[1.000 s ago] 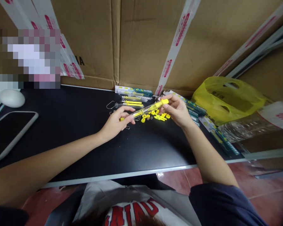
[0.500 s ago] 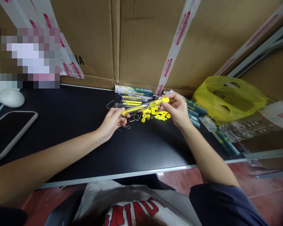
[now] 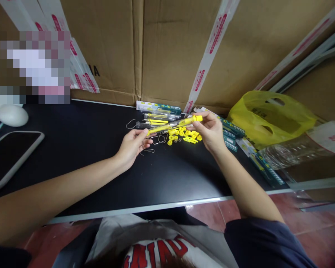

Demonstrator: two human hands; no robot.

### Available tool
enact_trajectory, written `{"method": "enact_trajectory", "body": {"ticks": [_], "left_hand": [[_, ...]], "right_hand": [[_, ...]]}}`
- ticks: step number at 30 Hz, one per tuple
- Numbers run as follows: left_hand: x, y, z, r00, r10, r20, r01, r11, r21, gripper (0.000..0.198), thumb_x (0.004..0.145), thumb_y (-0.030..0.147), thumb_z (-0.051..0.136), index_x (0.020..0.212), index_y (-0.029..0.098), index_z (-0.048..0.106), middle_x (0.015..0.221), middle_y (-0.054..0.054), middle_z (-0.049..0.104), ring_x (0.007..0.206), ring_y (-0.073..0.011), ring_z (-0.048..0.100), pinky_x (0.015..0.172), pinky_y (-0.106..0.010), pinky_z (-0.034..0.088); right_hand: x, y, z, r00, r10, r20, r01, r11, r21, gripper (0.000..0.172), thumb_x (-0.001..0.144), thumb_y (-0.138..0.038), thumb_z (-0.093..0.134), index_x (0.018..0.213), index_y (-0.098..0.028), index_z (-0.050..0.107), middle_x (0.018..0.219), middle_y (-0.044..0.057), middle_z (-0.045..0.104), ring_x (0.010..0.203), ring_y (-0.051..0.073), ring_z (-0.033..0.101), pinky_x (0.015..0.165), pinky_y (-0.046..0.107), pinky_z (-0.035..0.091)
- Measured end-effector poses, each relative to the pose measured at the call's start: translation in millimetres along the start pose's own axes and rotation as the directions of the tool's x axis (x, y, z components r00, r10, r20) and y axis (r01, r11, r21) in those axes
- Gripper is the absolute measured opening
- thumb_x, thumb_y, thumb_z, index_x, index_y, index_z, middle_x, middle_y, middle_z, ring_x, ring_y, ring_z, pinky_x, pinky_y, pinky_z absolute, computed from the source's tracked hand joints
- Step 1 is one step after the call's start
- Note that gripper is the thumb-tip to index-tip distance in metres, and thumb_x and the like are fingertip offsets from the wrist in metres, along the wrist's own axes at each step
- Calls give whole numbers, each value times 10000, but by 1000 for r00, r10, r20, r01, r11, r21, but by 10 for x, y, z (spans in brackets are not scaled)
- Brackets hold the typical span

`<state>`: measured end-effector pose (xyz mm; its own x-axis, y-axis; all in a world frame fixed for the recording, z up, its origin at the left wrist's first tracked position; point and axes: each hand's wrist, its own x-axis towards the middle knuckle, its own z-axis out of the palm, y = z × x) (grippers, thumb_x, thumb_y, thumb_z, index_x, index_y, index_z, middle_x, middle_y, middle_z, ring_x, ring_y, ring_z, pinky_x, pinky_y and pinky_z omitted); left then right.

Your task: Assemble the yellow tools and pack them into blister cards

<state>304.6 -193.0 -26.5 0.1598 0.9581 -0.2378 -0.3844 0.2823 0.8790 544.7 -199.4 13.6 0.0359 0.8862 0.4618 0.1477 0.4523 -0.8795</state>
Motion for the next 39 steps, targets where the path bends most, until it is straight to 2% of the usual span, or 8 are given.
{"method": "enact_trajectory", "body": {"ticks": [6, 10, 14, 18, 25, 30, 39], "left_hand": [[14, 0, -5, 1000, 14, -24, -14, 1000, -13, 93, 869, 187, 609, 822, 124, 559, 852, -96, 716, 611, -66, 609, 573, -175, 485], [37, -20, -23, 999, 38, -32, -39, 999, -11, 92, 831, 193, 653, 818, 121, 597, 774, -53, 690, 587, -59, 591, 541, -165, 471], [56, -43, -48, 998, 53, -40, -53, 999, -1, 135, 776, 213, 711, 837, 122, 632, 740, -16, 655, 581, -49, 588, 516, -143, 457], [70, -40, -61, 996, 63, -61, -63, 998, -8, 160, 751, 210, 733, 831, 136, 615, 710, 11, 632, 589, -53, 615, 522, -142, 457], [92, -36, -63, 996, 41, -80, -42, 999, -7, 252, 737, 232, 753, 843, 157, 537, 803, -21, 666, 691, -114, 692, 526, -165, 447], [100, -52, -78, 997, 67, -49, -68, 997, -22, 282, 710, 264, 774, 766, 158, 519, 773, -15, 663, 723, -127, 698, 533, -166, 446], [90, -31, -56, 997, 63, -48, -65, 997, -50, 214, 718, 217, 763, 744, 132, 569, 705, -7, 651, 644, -89, 653, 582, -179, 491]], "right_hand": [[-6, 25, 22, 1000, 0, 7, 0, 1000, 29, 303, 713, -379, 776, 918, -234, 606, 885, -14, 602, 767, 110, 649, 701, 260, 619], [-15, 21, 50, 998, -38, -48, 38, 999, 3, 349, 713, -402, 771, 952, -257, 562, 915, -19, 580, 827, 123, 649, 738, 268, 617], [-27, 10, 86, 993, -46, -110, 50, 998, 32, 406, 682, -422, 791, 936, -273, 511, 906, -31, 561, 810, 117, 644, 744, 260, 614], [-36, 13, 122, 994, -26, -109, 31, 998, 46, 399, 674, -425, 796, 890, -265, 501, 879, -24, 535, 809, 120, 630, 744, 259, 614], [-17, 39, 71, 998, -14, -54, 12, 999, -32, 452, 723, -428, 750, 1088, -286, 525, 895, -5, 543, 855, 144, 634, 764, 270, 611], [-21, 23, 49, 999, 37, -38, -36, 999, 26, 384, 713, -400, 767, 1007, -252, 568, 953, -5, 565, 843, 116, 643, 764, 242, 603], [-12, 34, 71, 995, 75, -69, -68, 993, 100, 405, 662, -422, 801, 916, -253, 534, 896, -22, 582, 837, 117, 652, 765, 252, 597]]}}
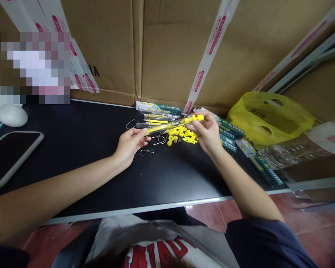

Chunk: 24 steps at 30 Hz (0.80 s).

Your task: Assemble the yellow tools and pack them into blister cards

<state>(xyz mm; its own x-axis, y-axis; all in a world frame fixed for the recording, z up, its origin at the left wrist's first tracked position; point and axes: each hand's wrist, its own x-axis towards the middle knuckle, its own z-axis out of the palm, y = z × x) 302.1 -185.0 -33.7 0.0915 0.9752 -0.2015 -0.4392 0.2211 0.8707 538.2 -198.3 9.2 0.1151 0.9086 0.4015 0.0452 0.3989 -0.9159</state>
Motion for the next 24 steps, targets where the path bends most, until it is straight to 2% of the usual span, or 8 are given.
{"method": "enact_trajectory", "body": {"ticks": [6, 11, 16, 19, 22, 24], "left_hand": [[-17, -5, -3, 1000, -5, 27, 4, 1000, 30, 227, 723, 237, 764, 742, 137, 561, 689, -1, 638, 631, -86, 640, 582, -184, 505], [-29, 17, 18, 1000, 0, 27, -1, 999, 36, 236, 708, 219, 772, 737, 142, 551, 679, 9, 631, 616, -83, 637, 577, -184, 509], [-20, 0, 8, 999, -15, 37, 13, 999, 38, 247, 721, 240, 762, 743, 149, 534, 682, 9, 624, 597, -80, 635, 548, -169, 502], [-14, -7, 0, 998, -20, 58, 18, 1000, 25, 203, 752, 244, 736, 831, 157, 571, 711, 6, 631, 598, -80, 640, 542, -167, 505], [-5, 5, -8, 995, -27, 92, 26, 1000, 13, 251, 761, 246, 729, 978, 166, 631, 752, 0, 641, 593, -69, 630, 542, -162, 510], [2, 20, -15, 992, -21, 122, 19, 1000, 22, 288, 750, 262, 741, 1012, 167, 667, 787, -9, 652, 608, -62, 626, 550, -155, 509]], "right_hand": [[-3, -27, 2, 999, -42, -7, 42, 999, -7, 385, 687, -413, 786, 842, -253, 472, 910, -32, 588, 834, 110, 655, 743, 239, 599], [-6, -25, 4, 1000, -25, -9, 25, 1000, -5, 415, 689, -428, 784, 821, -249, 434, 840, -48, 570, 798, 97, 654, 736, 228, 603], [11, -48, -21, 1000, 11, 26, -12, 1000, 17, 371, 701, -410, 779, 889, -261, 497, 865, -45, 584, 802, 95, 657, 753, 228, 604], [28, -53, -55, 997, 57, 53, -59, 998, 23, 392, 693, -418, 783, 978, -262, 562, 887, -26, 611, 780, 100, 660, 743, 232, 609], [47, -34, -96, 992, 95, 80, -96, 995, 1, 373, 697, -443, 775, 956, -241, 598, 884, -15, 634, 754, 99, 665, 732, 242, 614], [60, -26, -121, 993, 86, 86, -85, 996, -17, 358, 696, -445, 775, 935, -232, 614, 888, -13, 638, 770, 103, 668, 740, 250, 614]]}}
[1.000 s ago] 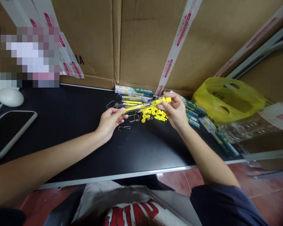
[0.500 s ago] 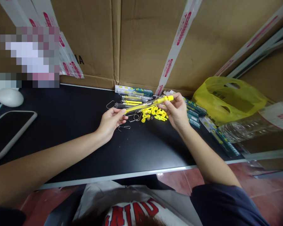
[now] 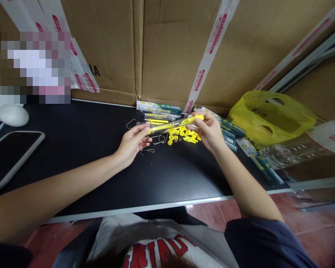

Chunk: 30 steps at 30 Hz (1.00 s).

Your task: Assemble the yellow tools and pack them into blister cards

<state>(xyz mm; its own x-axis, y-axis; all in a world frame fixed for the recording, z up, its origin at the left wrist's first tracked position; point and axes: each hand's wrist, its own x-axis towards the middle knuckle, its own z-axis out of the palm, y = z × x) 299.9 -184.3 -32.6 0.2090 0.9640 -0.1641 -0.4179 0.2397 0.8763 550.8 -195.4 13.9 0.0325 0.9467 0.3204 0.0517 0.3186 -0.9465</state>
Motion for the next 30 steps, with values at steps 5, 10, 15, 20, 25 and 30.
{"method": "enact_trajectory", "body": {"ticks": [5, 10, 15, 20, 25, 30], "left_hand": [[14, 18, -12, 999, 24, 23, -25, 998, 65, 282, 728, 313, 756, 959, 155, 723, 893, -56, 699, 639, -67, 622, 567, -160, 498], [28, 9, -18, 995, 96, 11, -96, 982, 161, 258, 726, 327, 755, 918, 157, 743, 870, -65, 718, 647, -76, 612, 567, -164, 466], [39, 27, -40, 978, 206, 25, -206, 944, 260, 204, 746, 300, 731, 895, 161, 745, 774, -48, 712, 590, -74, 568, 539, -172, 432], [24, 56, -7, 948, 312, 63, -317, 904, 285, 137, 718, 242, 752, 819, 154, 722, 842, -51, 715, 602, -80, 571, 583, -195, 467], [32, 56, 1, 939, 341, 50, -340, 892, 297, 162, 702, 229, 754, 831, 142, 706, 887, -53, 709, 600, -75, 564, 591, -200, 481], [61, 22, -49, 945, 318, 83, -327, 886, 330, 206, 717, 284, 745, 857, 139, 703, 783, -28, 683, 569, -62, 538, 545, -184, 450]], "right_hand": [[14, -31, -33, 998, -60, 0, 60, 998, -35, 344, 681, -413, 789, 936, -231, 648, 902, -6, 621, 808, 114, 658, 744, 255, 615], [9, -63, -24, 998, -69, 0, 69, 997, -17, 340, 653, -408, 809, 910, -237, 666, 884, -9, 631, 767, 108, 655, 720, 251, 616], [3, -53, -31, 996, -87, 18, 87, 996, -30, 317, 671, -395, 805, 911, -237, 670, 863, -11, 656, 717, 101, 657, 730, 266, 611], [4, -45, -50, 997, -81, 12, 81, 997, 0, 329, 674, -397, 804, 924, -233, 666, 833, -15, 670, 681, 95, 654, 717, 266, 608], [7, -43, -50, 998, -68, 13, 69, 998, -6, 350, 663, -401, 810, 928, -228, 660, 806, -24, 652, 647, 81, 629, 681, 241, 607], [10, -48, -42, 997, -72, 13, 72, 997, -1, 356, 660, -416, 807, 922, -234, 648, 863, -17, 636, 723, 97, 644, 701, 240, 603]]}}
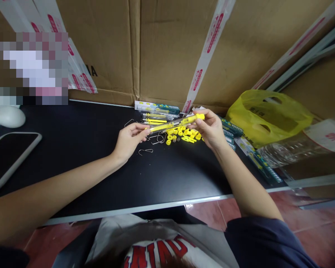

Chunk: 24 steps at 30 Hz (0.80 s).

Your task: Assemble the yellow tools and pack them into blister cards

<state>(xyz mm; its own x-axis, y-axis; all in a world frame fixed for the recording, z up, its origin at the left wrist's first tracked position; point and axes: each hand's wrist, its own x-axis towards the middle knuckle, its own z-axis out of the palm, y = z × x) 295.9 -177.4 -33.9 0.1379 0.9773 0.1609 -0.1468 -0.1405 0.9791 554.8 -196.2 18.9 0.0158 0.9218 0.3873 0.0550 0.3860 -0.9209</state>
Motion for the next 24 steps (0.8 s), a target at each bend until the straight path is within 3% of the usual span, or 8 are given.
{"method": "enact_trajectory", "body": {"ticks": [6, 11, 18, 24], "left_hand": [[-7, -27, 7, 999, -21, 40, 20, 1000, 25, 242, 721, 318, 737, 879, 141, 691, 775, -28, 680, 565, -62, 548, 514, -179, 431], [-39, -14, 33, 984, -108, 139, 101, 993, 53, 278, 698, 327, 749, 879, 133, 668, 754, -48, 702, 553, -74, 559, 482, -182, 408], [-64, 9, 45, 970, -128, 208, 101, 986, 136, 298, 662, 345, 768, 841, 140, 648, 702, -44, 703, 528, -83, 550, 462, -186, 392], [-84, 14, 45, 963, -137, 233, 99, 981, 169, 309, 673, 374, 758, 841, 143, 639, 742, -62, 726, 512, -81, 543, 461, -194, 396]], "right_hand": [[-15, -8, 37, 999, -11, -44, 12, 999, 31, 341, 671, -395, 805, 920, -247, 626, 883, -22, 621, 779, 98, 647, 762, 233, 592], [-14, -2, 51, 997, -22, -76, 26, 998, 63, 333, 680, -393, 800, 902, -276, 581, 865, -41, 595, 806, 103, 643, 789, 254, 585], [11, 23, 34, 995, 18, -96, -2, 987, 161, 384, 625, -377, 838, 750, -234, 504, 807, -65, 613, 745, 79, 647, 732, 214, 580], [-3, -6, 21, 997, 38, -70, -26, 985, 170, 408, 626, -347, 842, 746, -235, 468, 778, -78, 608, 746, 76, 657, 704, 194, 579]]}}
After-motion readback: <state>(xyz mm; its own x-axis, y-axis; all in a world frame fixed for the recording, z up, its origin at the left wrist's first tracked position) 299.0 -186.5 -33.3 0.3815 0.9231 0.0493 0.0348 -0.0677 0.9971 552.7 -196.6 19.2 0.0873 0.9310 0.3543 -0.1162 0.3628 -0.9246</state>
